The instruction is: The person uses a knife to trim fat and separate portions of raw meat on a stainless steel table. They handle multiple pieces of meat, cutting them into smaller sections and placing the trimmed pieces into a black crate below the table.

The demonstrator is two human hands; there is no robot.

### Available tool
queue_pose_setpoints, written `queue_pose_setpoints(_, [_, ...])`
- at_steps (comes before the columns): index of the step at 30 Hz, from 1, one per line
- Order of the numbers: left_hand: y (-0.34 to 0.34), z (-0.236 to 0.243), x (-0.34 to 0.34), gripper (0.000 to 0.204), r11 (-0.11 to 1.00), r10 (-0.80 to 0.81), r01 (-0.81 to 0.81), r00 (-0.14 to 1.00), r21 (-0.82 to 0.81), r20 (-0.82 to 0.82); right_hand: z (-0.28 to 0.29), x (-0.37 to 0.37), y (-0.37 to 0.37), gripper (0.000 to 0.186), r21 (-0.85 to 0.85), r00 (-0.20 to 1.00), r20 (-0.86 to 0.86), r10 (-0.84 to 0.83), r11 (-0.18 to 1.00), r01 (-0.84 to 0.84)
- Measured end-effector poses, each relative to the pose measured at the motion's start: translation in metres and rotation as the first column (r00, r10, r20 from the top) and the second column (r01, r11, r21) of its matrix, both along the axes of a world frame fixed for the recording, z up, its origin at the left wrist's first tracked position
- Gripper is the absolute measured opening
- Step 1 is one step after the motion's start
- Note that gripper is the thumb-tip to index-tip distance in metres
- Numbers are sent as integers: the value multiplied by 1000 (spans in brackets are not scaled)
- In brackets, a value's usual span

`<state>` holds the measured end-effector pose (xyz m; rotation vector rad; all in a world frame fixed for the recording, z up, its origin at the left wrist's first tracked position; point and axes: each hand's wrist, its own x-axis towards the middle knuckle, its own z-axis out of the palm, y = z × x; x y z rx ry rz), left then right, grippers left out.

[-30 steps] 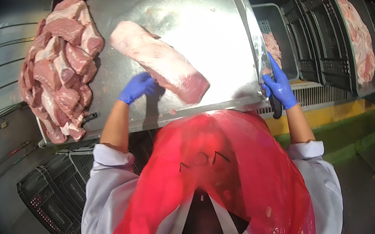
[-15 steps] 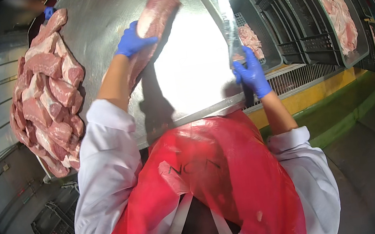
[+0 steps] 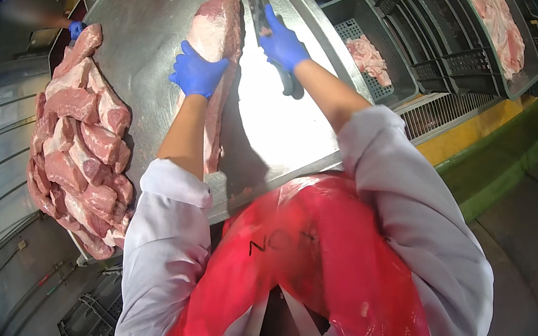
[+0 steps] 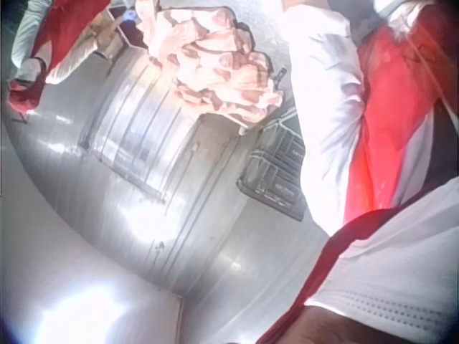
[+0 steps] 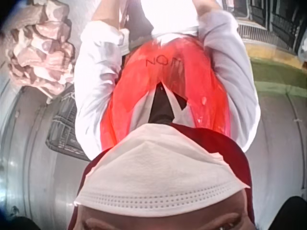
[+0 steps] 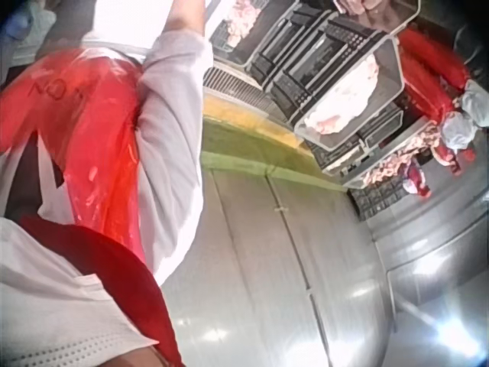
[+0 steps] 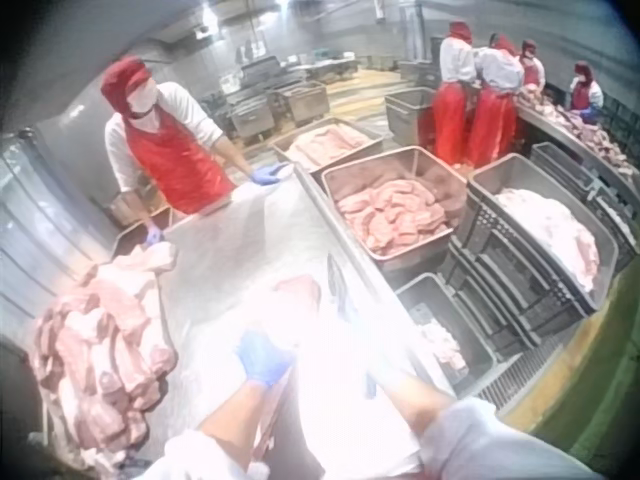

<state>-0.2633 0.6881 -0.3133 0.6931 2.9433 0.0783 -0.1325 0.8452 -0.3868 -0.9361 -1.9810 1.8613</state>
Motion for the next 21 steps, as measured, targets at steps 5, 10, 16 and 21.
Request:
queue_pose_setpoints(5, [-3,-5,7,105,999,-42,43,996,13,-74,14,-76,16,79,-133,997,76,2,991,9])
queue_pose_setpoints(10, [-16,-17,-2,113,996,-63,64,998,58,-25,24,-53,-28,82,31,967,234,103,993,-113])
queue_pose_setpoints(16, [-13,-14,-5,112,981,-178,175,983,82,34,8,-109,22,79,269,907,417,63,944,-189])
queue_pose_setpoints(21, [-29,-32,-17,111,990,-86,83,996,112,23,44,-58,-36,81,-80,862,389,326,944,-321])
